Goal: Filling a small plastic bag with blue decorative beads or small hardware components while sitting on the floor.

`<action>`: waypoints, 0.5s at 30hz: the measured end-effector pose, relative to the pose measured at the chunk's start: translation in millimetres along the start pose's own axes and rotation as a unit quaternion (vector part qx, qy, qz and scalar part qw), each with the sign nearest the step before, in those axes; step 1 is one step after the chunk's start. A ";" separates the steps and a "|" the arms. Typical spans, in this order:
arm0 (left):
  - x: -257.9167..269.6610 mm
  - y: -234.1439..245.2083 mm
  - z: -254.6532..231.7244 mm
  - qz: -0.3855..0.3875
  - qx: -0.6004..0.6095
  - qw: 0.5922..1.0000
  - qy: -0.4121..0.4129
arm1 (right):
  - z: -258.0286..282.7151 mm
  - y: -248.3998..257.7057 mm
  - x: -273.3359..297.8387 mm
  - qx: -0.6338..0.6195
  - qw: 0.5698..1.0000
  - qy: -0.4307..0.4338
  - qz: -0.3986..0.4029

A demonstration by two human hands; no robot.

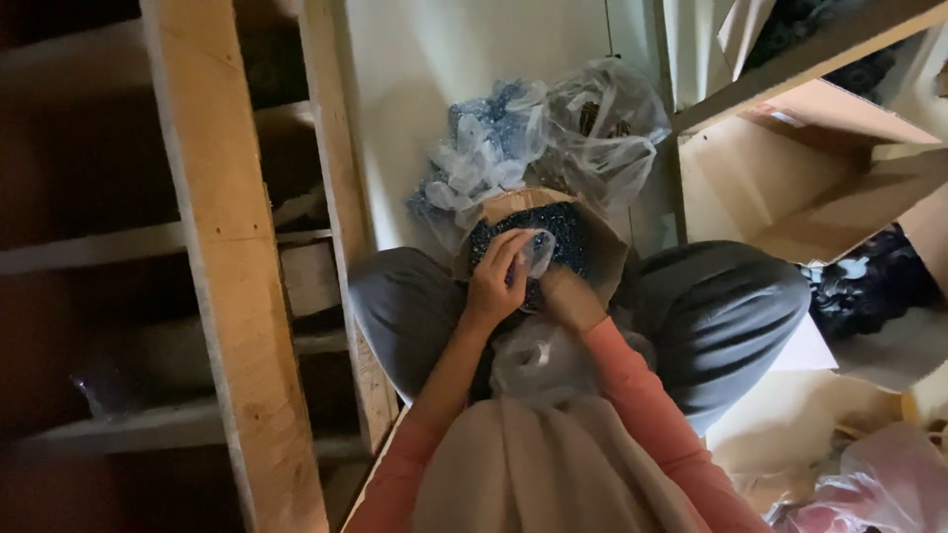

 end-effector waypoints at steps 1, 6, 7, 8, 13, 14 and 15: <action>2.3 -1.7 1.5 0.002 0.002 1.000 0.000 | -6.2 -13.7 6.4 0.000 1.000 -0.003 0.000; 6.6 -1.4 2.3 0.001 0.013 1.000 -0.002 | 11.6 47.3 -6.1 -0.209 0.975 -0.061 0.039; 10.8 -2.3 5.3 -0.002 0.013 1.000 -0.004 | 14.1 56.3 -2.3 -0.207 0.976 -0.059 0.038; 12.5 -2.0 10.5 -0.006 0.024 1.000 0.004 | 9.5 63.5 0.9 -0.272 0.957 -0.099 0.031; 23.6 0.4 25.6 -0.035 0.065 0.997 0.022 | -15.8 59.8 13.5 -0.438 0.888 -0.142 -0.018; 24.9 2.6 22.7 -0.045 0.073 0.996 0.012 | -19.7 59.1 22.9 -0.494 0.847 -0.196 -0.018; 25.9 4.6 20.0 -0.055 0.082 0.995 0.001 | -22.4 57.8 33.0 -0.546 0.800 -0.248 -0.019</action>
Point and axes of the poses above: each hand's wrist, its own x-axis away from the middle knuckle, its own y-axis out of the back of the hand, z = x × y, the point moved 9 cm from there along -x, towards the middle knuckle, and after that the axes turned 6 degrees about y, right-handed, at the moved point
